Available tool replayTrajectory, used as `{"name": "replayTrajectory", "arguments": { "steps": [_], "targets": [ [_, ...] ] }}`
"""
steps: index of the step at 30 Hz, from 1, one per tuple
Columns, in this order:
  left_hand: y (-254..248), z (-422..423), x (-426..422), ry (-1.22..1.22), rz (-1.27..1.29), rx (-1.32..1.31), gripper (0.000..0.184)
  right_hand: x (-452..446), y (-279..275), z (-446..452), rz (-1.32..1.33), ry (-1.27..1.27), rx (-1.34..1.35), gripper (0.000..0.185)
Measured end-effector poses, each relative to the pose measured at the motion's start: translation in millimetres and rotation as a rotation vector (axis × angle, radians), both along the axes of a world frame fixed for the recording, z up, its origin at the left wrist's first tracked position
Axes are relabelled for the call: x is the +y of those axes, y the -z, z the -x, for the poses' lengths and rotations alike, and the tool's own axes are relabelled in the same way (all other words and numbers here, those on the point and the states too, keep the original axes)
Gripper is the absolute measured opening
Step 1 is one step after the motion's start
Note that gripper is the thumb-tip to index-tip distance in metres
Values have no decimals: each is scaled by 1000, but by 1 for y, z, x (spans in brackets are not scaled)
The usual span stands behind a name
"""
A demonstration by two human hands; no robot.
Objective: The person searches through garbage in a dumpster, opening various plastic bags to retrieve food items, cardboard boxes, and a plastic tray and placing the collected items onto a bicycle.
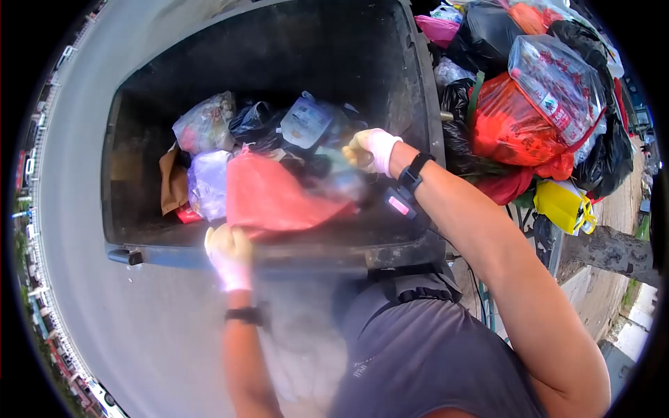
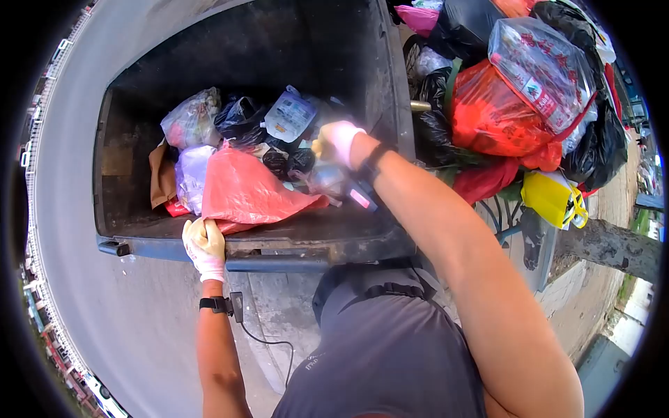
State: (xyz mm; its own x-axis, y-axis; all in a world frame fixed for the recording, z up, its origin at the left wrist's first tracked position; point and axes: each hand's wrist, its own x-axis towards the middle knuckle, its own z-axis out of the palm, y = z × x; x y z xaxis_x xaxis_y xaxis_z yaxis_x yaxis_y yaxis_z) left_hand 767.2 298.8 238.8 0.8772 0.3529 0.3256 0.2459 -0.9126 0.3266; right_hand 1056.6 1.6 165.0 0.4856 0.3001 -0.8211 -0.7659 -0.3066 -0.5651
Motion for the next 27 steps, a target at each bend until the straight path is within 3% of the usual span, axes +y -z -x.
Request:
{"name": "replayTrajectory", "arguments": {
  "steps": [1, 2, 3, 5, 12, 23, 27],
  "targets": [
    [-1, -2, -1, 2, -30, -18, 30, 18, 9, 2, -7, 286, 164, 14],
    [-2, -2, 0, -15, -28, 23, 26, 28, 54, 1, 27, 362, 140, 13],
    [-6, -4, -1, -35, -18, 57, 23, 33, 70, 0, 169, 194, 107, 15],
    [-7, -7, -5, -62, -14, 29, 20, 40, 123, 4, 247, 120, 94, 15],
    [-12, -13, 1, -59, 76, 113, 17, 27, 240, 24, 193, 230, 240, 15],
    [-7, -9, 4, -14, 60, 99, 18, 16, 336, 46, -20, 436, 456, 20],
    [-4, -8, 4, -25, 33, 91, 18, 36, 281, 32, 73, 580, 591, 17]
  ]
}}
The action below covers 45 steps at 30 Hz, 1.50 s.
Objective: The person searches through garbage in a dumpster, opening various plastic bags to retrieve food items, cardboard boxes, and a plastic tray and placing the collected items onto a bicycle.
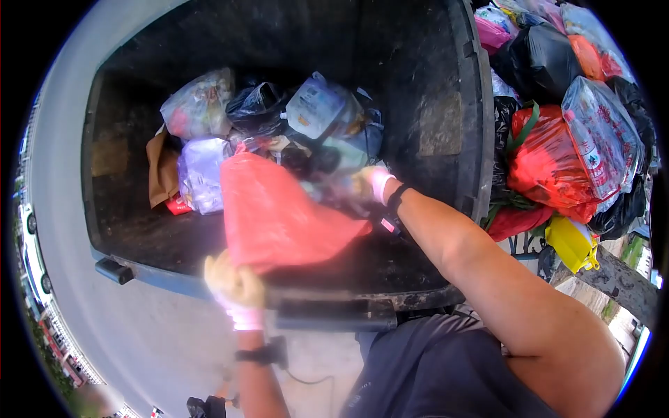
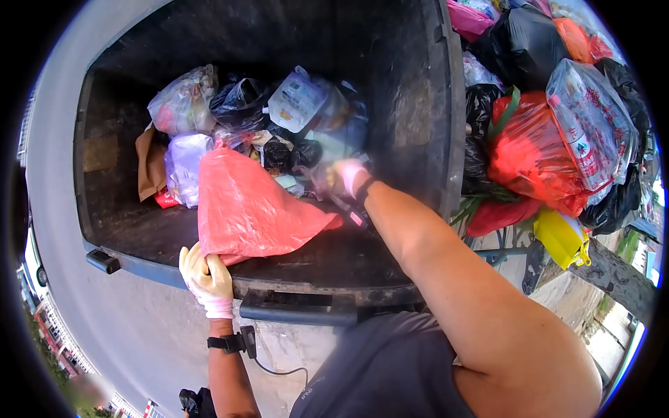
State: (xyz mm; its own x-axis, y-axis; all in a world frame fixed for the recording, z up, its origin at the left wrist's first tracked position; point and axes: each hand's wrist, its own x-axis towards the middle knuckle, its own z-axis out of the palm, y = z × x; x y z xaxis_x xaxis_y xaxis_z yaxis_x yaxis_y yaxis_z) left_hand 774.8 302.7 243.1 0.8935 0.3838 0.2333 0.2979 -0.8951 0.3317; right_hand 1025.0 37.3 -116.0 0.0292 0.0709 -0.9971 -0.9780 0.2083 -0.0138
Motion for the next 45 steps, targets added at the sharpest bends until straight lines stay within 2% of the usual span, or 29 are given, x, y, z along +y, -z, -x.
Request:
{"name": "replayTrajectory", "arguments": {
  "steps": [1, 3, 5, 7, 11, 13, 16, 17, 18, 20, 23, 25, 27, 28, 30, 32, 33, 36, 37, 38, 40, 42, 45],
  "targets": [
    [-1, 0, -1, 1, -2, -10, 18, -6, -6, -3, -70, -140, 13, 14],
    [-1, 1, -1, 3, -3, -19, 18, -34, 25, -14, -217, -422, 37, 16],
    [0, 1, 0, 8, -1, -19, 18, -47, 33, -2, -186, -1140, -713, 13],
    [-3, 0, -1, 4, 6, -14, 18, -52, 36, 4, -124, -1235, -875, 15],
    [-3, -3, -2, 26, -1, -55, 20, -31, -20, 2, -1, -225, 26, 20],
    [-4, -3, -3, 10, 10, -41, 19, -18, -57, -2, 55, -156, 159, 22],
    [-3, -3, -3, 1, 1, -54, 18, -13, -76, -5, 133, -678, -115, 17],
    [-2, -3, -3, 0, -5, -64, 18, -19, -51, -11, 160, -830, -221, 13],
    [-1, -4, -4, -2, 0, -64, 18, -18, -54, -15, 185, -982, -330, 13],
    [-3, -4, -4, -9, 9, -57, 18, -11, -76, -24, 213, -284, 67, 20],
    [-2, -5, -4, -2, 8, -56, 19, -6, -102, -22, 175, -451, -64, 26],
    [-2, -5, -2, 10, 7, -53, 19, -9, -89, -20, 131, -230, 166, 23],
    [-4, -6, -2, 7, 18, -23, 18, -13, -53, -19, 152, -109, 311, 21],
    [-7, -6, -3, -1, 31, 7, 17, -15, -27, -19, 196, -100, 344, 20],
    [-9, -5, -4, -16, 50, 38, 16, -20, -6, -13, 199, -302, 192, 18],
    [-7, -4, -3, -26, 56, 48, 16, -24, -2, 2, 99, -718, -180, 15],
    [-5, -4, -2, -24, 45, 33, 16, -25, -5, 2, 92, -781, -183, 12],
    [-3, -2, -1, -17, 19, 11, 16, -28, -5, -5, 11, -610, 19, 13],
    [-4, -2, -2, -17, 14, 12, 16, -26, -4, -6, 62, -455, 67, 14],
    [-3, -3, -2, -18, 8, 14, 17, -15, -30, -10, 113, -300, 115, 14],
    [-1, -4, -1, 4, -4, -24, 20, -9, -49, -7, 160, -276, 81, 14],
    [1, -4, 0, 13, -9, -43, 23, -14, -46, -4, 149, -539, -85, 12],
    [0, -5, -1, 8, -1, -40, 22, -14, -30, -12, 231, 352, 442, 11]
  ]
}}
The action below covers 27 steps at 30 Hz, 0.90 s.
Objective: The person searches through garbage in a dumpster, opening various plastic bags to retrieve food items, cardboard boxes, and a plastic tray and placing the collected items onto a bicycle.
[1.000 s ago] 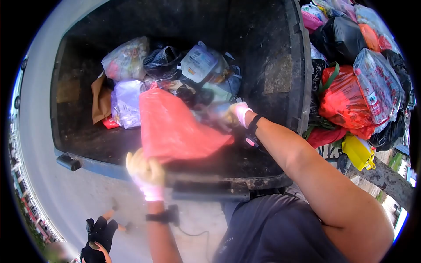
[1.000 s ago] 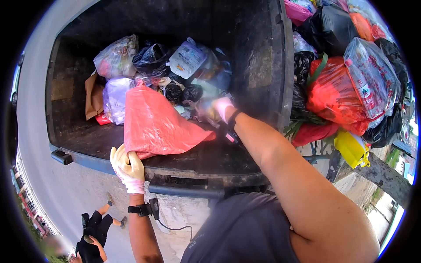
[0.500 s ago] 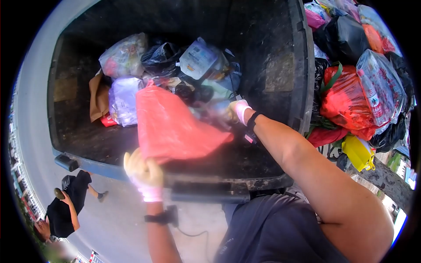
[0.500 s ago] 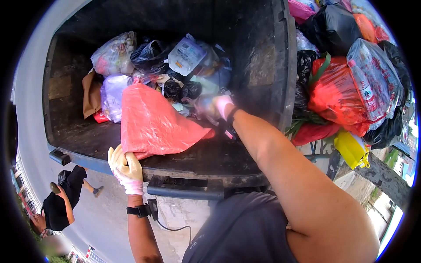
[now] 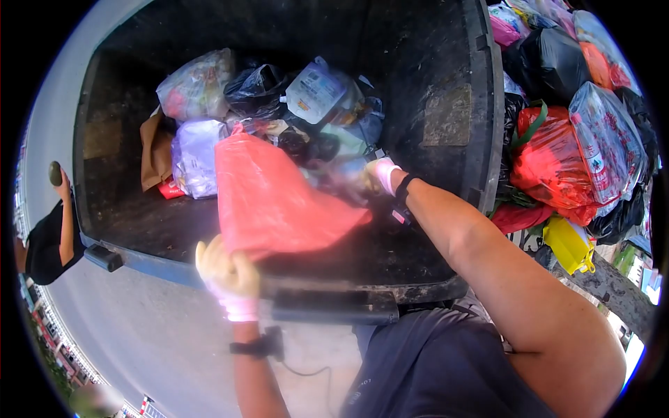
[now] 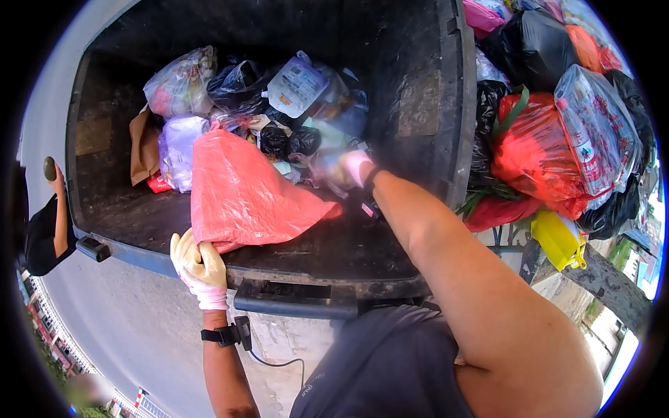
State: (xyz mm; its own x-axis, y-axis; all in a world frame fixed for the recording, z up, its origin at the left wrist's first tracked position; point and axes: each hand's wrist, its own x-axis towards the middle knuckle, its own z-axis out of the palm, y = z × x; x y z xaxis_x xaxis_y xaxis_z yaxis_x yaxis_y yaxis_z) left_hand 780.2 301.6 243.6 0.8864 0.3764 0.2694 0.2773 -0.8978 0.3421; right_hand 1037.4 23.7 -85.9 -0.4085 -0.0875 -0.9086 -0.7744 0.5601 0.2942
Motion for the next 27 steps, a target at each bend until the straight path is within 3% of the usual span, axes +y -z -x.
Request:
{"name": "replayTrajectory", "arguments": {
  "steps": [3, 4, 6, 9, 13, 14, 17, 18, 21, 27],
  "targets": [
    [-1, -1, 0, -1, 6, 5, 21, -13, -11, 22, -321, -1247, -394, 13],
    [1, 0, 0, -1, 1, 4, 20, -5, -72, 17, -429, -1276, -383, 19],
    [-1, 0, 0, -18, 13, 31, 18, 1, -127, 16, -431, -1137, -456, 20],
    [-5, 2, -1, -50, 52, 85, 18, 3, -150, 10, -479, -922, -455, 23],
    [-2, 0, 0, -8, 19, 11, 17, -31, -101, -4, -621, -671, -432, 27],
    [-2, -1, 1, 14, 1, -20, 19, -29, -114, -7, -590, -441, -321, 31],
    [1, 7, 2, -48, 35, 66, 18, -31, -128, -3, -529, -153, -294, 23],
    [4, 7, 2, -43, 0, 13, 18, -27, -146, 4, -508, -254, -431, 35],
    [-1, 6, 1, -40, 27, 44, 18, -27, -170, 10, -588, -51, -450, 31],
    [3, 6, 2, 9, -23, -53, 9, -32, -205, 25, -623, 45, -644, 27]
  ]
}}
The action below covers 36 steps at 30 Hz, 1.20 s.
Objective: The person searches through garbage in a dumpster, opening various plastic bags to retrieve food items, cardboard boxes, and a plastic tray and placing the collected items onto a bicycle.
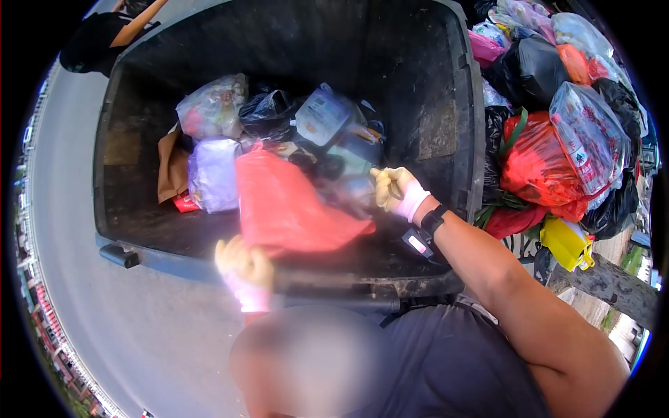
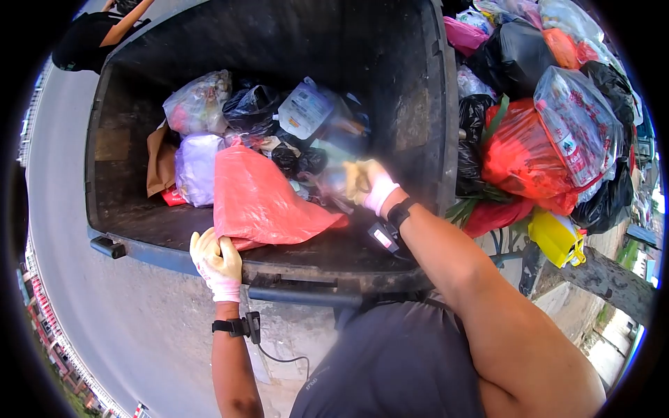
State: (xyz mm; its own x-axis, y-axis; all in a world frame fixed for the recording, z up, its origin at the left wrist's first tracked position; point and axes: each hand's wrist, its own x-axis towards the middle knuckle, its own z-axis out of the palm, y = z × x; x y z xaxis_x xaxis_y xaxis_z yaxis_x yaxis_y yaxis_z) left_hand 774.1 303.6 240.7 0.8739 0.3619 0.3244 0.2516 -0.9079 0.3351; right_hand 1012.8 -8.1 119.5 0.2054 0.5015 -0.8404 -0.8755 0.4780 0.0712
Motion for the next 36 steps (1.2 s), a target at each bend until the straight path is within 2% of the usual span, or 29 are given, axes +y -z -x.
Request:
{"name": "replayTrajectory", "arguments": {
  "steps": [6, 11, 14, 17, 20, 26, 29, 32, 33, 36],
  "targets": [
    [-4, 0, -4, -35, -3, 19, 19, -18, -34, 22, -283, 92, 80, 28],
    [-10, -1, -4, -24, 60, 108, 13, -30, -68, 46, -305, 133, 88, 31],
    [-4, 1, -5, -35, 19, 52, 14, -40, -80, 53, -405, 151, 77, 31],
    [-5, 3, -1, -32, 46, 135, 15, -46, -94, 56, -427, 184, 111, 32],
    [1, 4, 0, -24, 8, 74, 13, -53, -106, 61, -435, 206, 142, 32],
    [-4, 2, 0, -21, 17, 169, 11, -64, -132, 72, -467, 223, 178, 34],
    [-17, -6, 5, -8, 39, 379, 21, -71, -141, 74, -523, 222, 167, 36],
    [-20, -28, 27, -146, 125, 722, 35, -76, -161, 73, -516, 201, 160, 37],
    [-19, -37, 39, -150, 86, 680, 44, -75, -172, 73, -473, 196, 179, 37],
    [-2, -64, 85, -79, -338, 909, 36, -74, -198, 81, -517, 152, 167, 31]
  ]
}}
